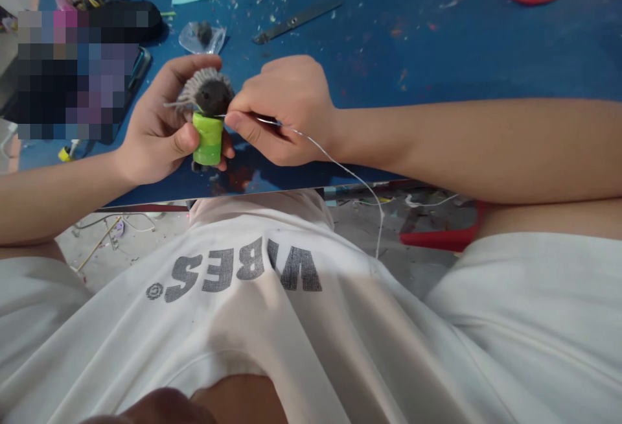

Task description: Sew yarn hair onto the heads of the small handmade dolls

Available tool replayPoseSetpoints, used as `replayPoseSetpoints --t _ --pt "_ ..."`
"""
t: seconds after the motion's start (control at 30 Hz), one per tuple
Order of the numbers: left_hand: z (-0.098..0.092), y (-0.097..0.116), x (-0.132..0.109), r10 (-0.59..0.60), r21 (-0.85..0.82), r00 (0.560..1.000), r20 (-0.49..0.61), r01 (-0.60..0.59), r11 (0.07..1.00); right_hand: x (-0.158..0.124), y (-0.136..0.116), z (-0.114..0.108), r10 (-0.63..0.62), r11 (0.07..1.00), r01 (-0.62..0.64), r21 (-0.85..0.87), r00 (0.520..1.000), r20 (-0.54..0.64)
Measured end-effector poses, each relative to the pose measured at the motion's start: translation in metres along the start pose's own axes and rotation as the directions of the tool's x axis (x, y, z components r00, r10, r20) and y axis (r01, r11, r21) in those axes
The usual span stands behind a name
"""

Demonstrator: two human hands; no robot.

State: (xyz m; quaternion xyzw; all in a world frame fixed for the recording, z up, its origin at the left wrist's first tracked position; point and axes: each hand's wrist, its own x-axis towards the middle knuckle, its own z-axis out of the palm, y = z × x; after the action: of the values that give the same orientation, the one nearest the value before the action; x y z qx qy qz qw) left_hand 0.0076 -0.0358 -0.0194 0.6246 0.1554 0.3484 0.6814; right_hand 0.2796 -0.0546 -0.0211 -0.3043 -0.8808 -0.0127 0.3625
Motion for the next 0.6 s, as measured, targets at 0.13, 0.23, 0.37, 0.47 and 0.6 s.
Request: replayPoseSetpoints --t 0.13,0.23,0.37,0.47,0.6 --pt "-0.006 -0.008 0.004 0.079 0.042 0.996 0.05 -0.082 0.996 0.003 -0.002 -0.003 -0.102 0.995 0.101 -0.01 0.99 -0.095" --pt "-0.008 -0.009 0.005 0.085 0.112 0.995 -0.048 -0.079 0.991 0.006 -0.004 -0.003 -0.168 0.983 0.181 0.04 0.961 -0.221" --pt "-0.01 -0.012 0.005 0.171 0.14 0.985 -0.037 -0.164 0.976 0.008 -0.004 0.0 -0.16 0.981 0.183 0.07 0.954 -0.253" --pt "-0.012 -0.018 0.006 0.213 0.156 0.977 -0.028 -0.206 0.966 0.007 -0.001 0.001 -0.194 0.976 0.212 0.051 0.95 -0.245" --pt "-0.016 -0.024 0.005 0.16 0.188 0.978 -0.132 -0.134 0.973 0.006 0.004 0.002 -0.236 0.967 0.252 0.045 0.945 -0.225"
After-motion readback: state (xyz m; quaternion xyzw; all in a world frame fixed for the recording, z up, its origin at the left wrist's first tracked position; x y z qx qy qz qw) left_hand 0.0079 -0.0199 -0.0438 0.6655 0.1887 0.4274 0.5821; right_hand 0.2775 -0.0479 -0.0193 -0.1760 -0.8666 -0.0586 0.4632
